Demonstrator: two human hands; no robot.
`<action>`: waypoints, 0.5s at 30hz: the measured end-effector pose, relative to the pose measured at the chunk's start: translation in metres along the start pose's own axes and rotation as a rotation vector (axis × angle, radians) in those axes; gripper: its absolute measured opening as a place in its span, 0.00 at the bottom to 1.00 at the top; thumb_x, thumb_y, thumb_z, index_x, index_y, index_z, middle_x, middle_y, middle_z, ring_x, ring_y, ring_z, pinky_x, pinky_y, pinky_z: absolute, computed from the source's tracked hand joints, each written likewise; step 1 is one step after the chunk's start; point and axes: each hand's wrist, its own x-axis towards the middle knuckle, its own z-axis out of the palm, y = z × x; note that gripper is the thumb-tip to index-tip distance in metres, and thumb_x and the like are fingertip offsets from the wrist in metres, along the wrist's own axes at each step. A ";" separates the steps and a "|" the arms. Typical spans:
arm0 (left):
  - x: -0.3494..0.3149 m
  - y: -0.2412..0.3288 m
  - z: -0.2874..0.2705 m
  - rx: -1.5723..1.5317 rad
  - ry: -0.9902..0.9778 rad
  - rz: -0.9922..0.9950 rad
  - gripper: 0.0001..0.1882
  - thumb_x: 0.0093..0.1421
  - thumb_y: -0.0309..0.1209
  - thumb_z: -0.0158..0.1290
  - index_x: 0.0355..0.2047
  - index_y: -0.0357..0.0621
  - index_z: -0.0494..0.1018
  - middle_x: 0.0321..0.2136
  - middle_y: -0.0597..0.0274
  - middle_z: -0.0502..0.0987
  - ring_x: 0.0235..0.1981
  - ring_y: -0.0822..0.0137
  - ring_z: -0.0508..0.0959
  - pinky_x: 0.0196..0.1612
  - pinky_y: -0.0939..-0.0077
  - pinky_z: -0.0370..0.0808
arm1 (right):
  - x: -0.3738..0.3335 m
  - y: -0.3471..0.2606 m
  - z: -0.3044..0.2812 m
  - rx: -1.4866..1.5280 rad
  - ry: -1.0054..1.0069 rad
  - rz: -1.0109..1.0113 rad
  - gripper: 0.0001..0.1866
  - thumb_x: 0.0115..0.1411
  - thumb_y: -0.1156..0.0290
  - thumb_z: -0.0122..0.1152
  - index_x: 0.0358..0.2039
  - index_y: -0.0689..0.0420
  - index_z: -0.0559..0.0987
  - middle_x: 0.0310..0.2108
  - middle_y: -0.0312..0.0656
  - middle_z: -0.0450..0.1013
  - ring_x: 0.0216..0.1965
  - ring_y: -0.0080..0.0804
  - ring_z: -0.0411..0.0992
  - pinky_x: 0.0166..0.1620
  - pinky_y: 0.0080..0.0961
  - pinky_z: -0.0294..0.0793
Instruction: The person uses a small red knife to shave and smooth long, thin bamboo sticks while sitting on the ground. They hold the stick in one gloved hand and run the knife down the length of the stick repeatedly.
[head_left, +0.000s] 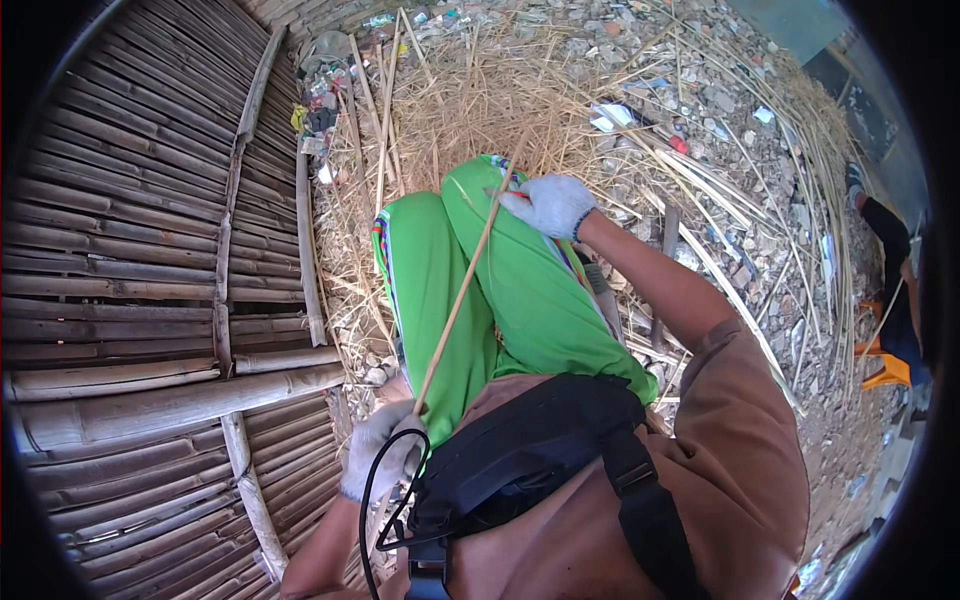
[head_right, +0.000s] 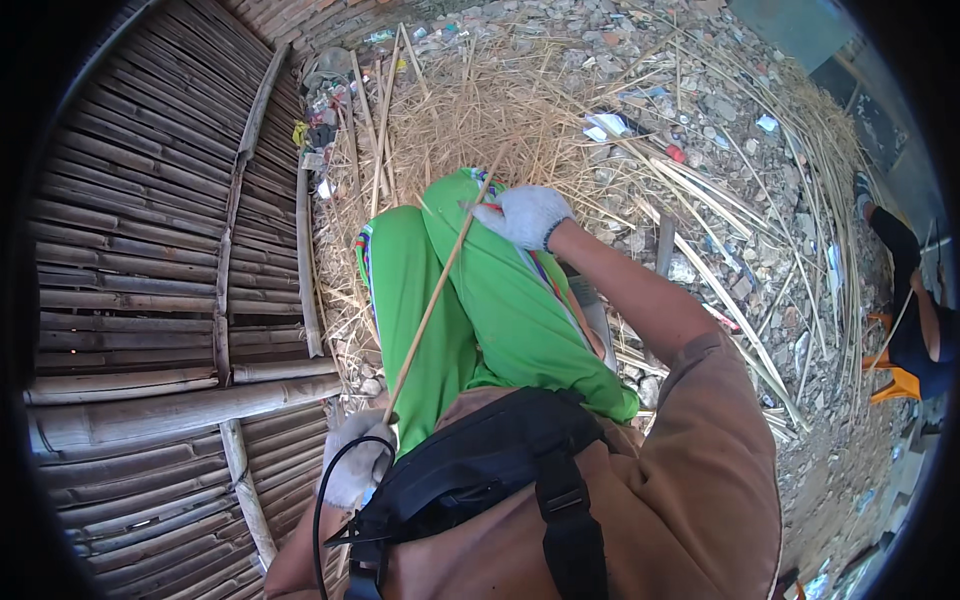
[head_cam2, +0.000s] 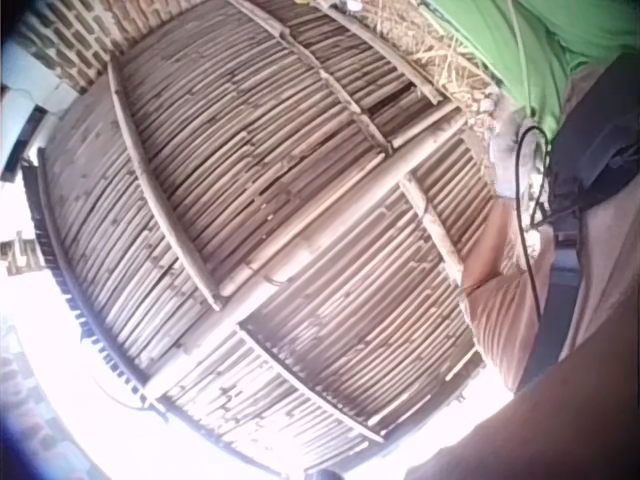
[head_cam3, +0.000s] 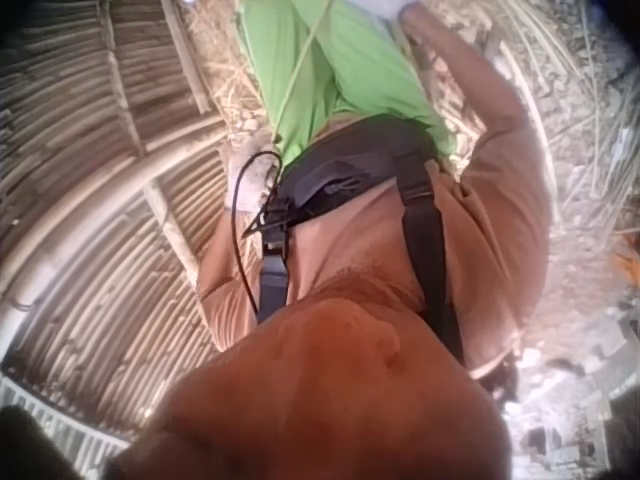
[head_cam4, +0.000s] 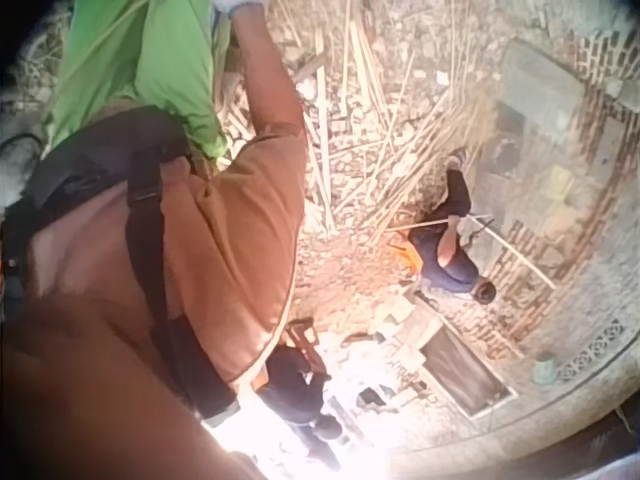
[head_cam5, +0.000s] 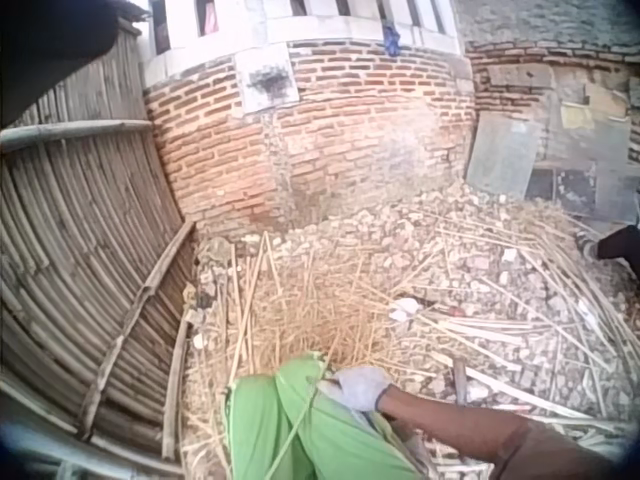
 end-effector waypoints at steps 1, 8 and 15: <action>-0.014 -0.010 -0.002 0.018 -0.009 0.043 0.18 0.78 0.36 0.54 0.57 0.34 0.76 0.31 0.65 0.79 0.20 0.78 0.76 0.21 0.80 0.73 | 0.003 -0.001 -0.001 -0.010 -0.008 -0.009 0.49 0.72 0.24 0.38 0.34 0.59 0.89 0.34 0.60 0.84 0.39 0.60 0.85 0.45 0.57 0.84; -0.066 -0.039 -0.017 0.191 0.024 0.119 0.17 0.77 0.39 0.58 0.52 0.36 0.80 0.24 0.72 0.75 0.23 0.78 0.76 0.25 0.78 0.73 | 0.028 0.017 -0.009 0.013 0.039 0.064 0.47 0.71 0.25 0.39 0.36 0.57 0.89 0.38 0.59 0.85 0.43 0.61 0.85 0.50 0.55 0.83; -0.076 -0.045 -0.004 0.309 0.123 0.074 0.18 0.78 0.42 0.54 0.44 0.38 0.82 0.23 0.68 0.76 0.21 0.77 0.74 0.25 0.74 0.72 | 0.058 0.079 -0.022 0.095 0.140 0.322 0.50 0.71 0.24 0.35 0.41 0.59 0.90 0.43 0.60 0.85 0.48 0.60 0.84 0.54 0.52 0.82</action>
